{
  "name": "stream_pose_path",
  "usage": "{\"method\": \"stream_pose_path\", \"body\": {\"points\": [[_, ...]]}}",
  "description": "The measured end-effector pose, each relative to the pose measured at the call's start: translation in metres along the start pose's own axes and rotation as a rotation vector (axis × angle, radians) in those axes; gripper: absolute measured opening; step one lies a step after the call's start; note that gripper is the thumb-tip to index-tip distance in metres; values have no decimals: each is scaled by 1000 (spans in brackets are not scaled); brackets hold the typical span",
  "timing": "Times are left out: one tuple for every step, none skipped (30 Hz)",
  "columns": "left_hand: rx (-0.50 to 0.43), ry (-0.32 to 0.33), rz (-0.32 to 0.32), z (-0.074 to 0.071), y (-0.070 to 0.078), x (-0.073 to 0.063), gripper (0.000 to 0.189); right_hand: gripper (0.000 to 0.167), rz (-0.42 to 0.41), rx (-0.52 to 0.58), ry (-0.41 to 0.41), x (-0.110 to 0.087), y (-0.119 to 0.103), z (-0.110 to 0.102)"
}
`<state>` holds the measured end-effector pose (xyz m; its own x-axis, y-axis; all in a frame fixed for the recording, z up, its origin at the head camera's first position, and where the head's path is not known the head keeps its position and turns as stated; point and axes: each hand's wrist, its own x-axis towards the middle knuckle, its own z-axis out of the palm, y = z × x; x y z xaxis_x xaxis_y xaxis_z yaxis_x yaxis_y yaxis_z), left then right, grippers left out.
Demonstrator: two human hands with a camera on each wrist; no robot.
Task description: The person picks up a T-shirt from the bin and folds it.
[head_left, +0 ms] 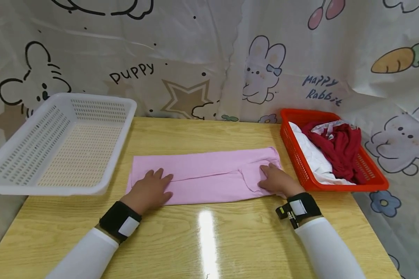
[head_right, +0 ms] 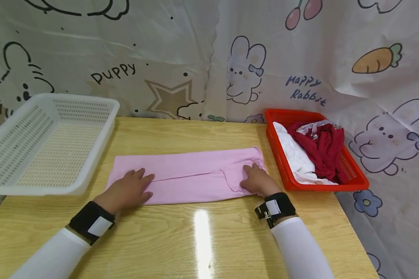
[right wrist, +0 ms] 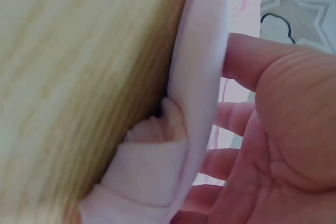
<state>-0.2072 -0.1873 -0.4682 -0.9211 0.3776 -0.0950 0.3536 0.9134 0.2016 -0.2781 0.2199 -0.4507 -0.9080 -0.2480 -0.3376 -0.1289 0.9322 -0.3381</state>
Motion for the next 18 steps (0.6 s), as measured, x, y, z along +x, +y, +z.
{"method": "stream_pose_path", "body": {"points": [[38,1,29,-2,0,-4,45,64,7,16,43,-2,-2,1],[79,7,65,-5,1,-8,40,61,12,29,92,-4,-6,1],[117,19,108,-8,0,-12,35,58,22,46,133,-6,-10,2],[152,32,152,-10,-2,-15,30,56,23,51,166,-7,-14,4],[181,42,193,-11,-4,-19,26,56,26,47,187,-8,-19,6],[202,55,235,-13,-7,-23,24,56,37,35,194,-8,-23,9],[211,61,275,-13,-10,-26,23,58,52,17,188,-7,-26,11],[222,66,321,-12,-12,-29,23,60,68,1,173,-6,-28,13],[224,73,368,-11,-14,-31,23,61,85,-15,157,-4,-29,16],[219,77,411,-9,-15,-32,22,62,100,-36,150,-1,-30,17],[213,82,450,-6,-14,-33,21,62,115,-53,152,2,-30,18],[206,84,486,-3,-12,-34,21,60,126,-71,159,6,-30,19],[199,82,520,0,-9,-33,21,59,127,-89,165,10,-31,19],[192,79,551,3,-4,-33,21,56,122,-105,172,14,-32,19],[179,66,572,5,3,-32,21,54,98,-124,176,19,-34,19],[172,49,588,8,11,-31,23,51,64,-141,179,24,-36,20],[171,35,602,10,19,-30,25,49,20,-157,185,30,-39,21],[173,19,614,13,29,-29,28,48,-22,-167,188,35,-42,23]]}}
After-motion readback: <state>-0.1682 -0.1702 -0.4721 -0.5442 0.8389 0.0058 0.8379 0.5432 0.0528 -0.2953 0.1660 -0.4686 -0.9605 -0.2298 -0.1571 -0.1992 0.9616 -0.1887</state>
